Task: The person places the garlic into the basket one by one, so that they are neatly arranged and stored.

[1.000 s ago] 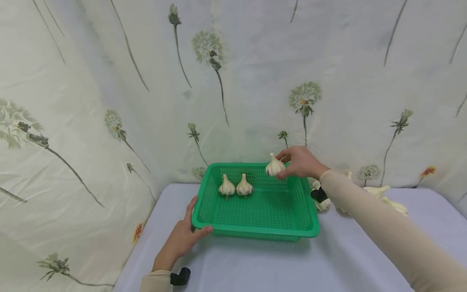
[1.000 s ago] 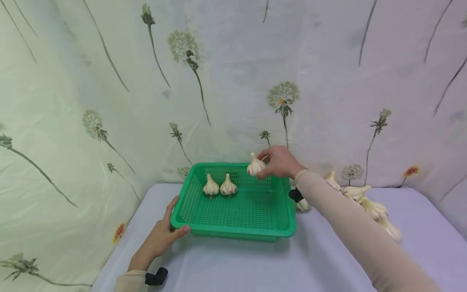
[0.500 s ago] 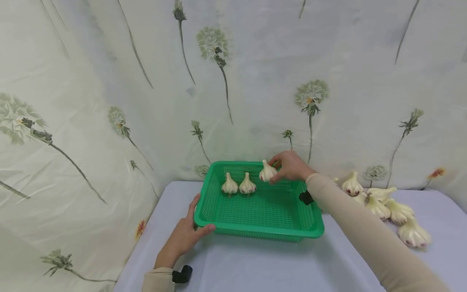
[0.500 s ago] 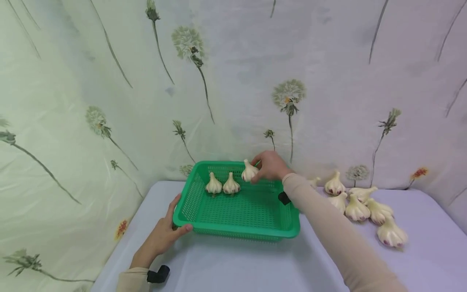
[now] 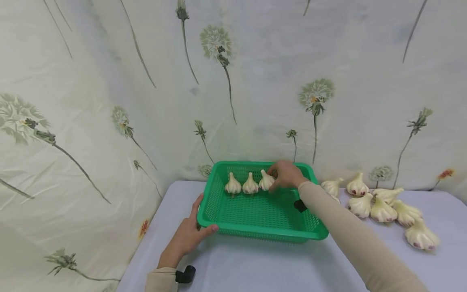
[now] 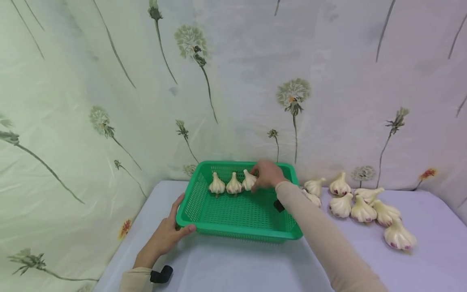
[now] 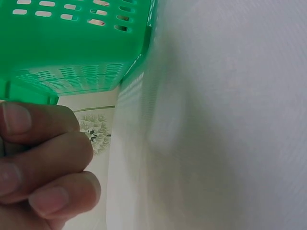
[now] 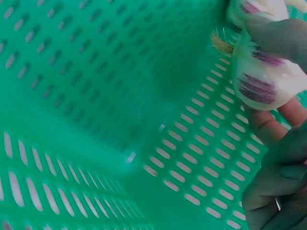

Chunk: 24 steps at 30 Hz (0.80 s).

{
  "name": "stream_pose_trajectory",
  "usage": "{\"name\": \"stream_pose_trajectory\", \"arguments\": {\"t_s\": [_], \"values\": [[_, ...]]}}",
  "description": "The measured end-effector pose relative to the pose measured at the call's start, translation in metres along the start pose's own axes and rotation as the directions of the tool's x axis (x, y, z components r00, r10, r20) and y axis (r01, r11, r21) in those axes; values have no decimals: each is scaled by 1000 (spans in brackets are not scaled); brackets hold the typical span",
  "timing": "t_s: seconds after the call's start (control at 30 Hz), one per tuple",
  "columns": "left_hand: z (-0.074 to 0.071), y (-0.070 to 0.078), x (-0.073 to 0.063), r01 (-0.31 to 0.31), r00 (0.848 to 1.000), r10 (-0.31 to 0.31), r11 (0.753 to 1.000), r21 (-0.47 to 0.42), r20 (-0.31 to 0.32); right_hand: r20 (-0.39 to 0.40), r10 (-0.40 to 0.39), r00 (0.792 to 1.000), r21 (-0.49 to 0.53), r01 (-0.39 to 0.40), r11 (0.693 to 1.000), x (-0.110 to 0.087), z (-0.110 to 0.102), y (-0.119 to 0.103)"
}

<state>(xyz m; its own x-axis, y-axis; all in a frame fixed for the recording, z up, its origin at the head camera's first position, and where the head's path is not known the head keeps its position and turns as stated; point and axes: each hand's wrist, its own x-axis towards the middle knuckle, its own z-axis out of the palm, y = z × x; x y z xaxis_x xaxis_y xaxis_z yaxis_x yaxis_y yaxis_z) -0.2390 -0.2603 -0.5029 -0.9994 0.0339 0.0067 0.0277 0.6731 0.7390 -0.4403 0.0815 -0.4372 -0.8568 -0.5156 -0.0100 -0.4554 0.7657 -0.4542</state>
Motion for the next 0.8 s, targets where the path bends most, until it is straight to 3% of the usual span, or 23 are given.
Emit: {"name": "stream_pose_trajectory", "arguments": {"t_s": [0.33,0.8], "values": [[2,-2,0,-12,1000,12,1000,0,-10,-28,54,998,8,-54,999,-3,19,6],[1,0,1,-10,1000,10,1000,-3,-12,-30,43,999,-75,-45,996,-4,24,6]]}}
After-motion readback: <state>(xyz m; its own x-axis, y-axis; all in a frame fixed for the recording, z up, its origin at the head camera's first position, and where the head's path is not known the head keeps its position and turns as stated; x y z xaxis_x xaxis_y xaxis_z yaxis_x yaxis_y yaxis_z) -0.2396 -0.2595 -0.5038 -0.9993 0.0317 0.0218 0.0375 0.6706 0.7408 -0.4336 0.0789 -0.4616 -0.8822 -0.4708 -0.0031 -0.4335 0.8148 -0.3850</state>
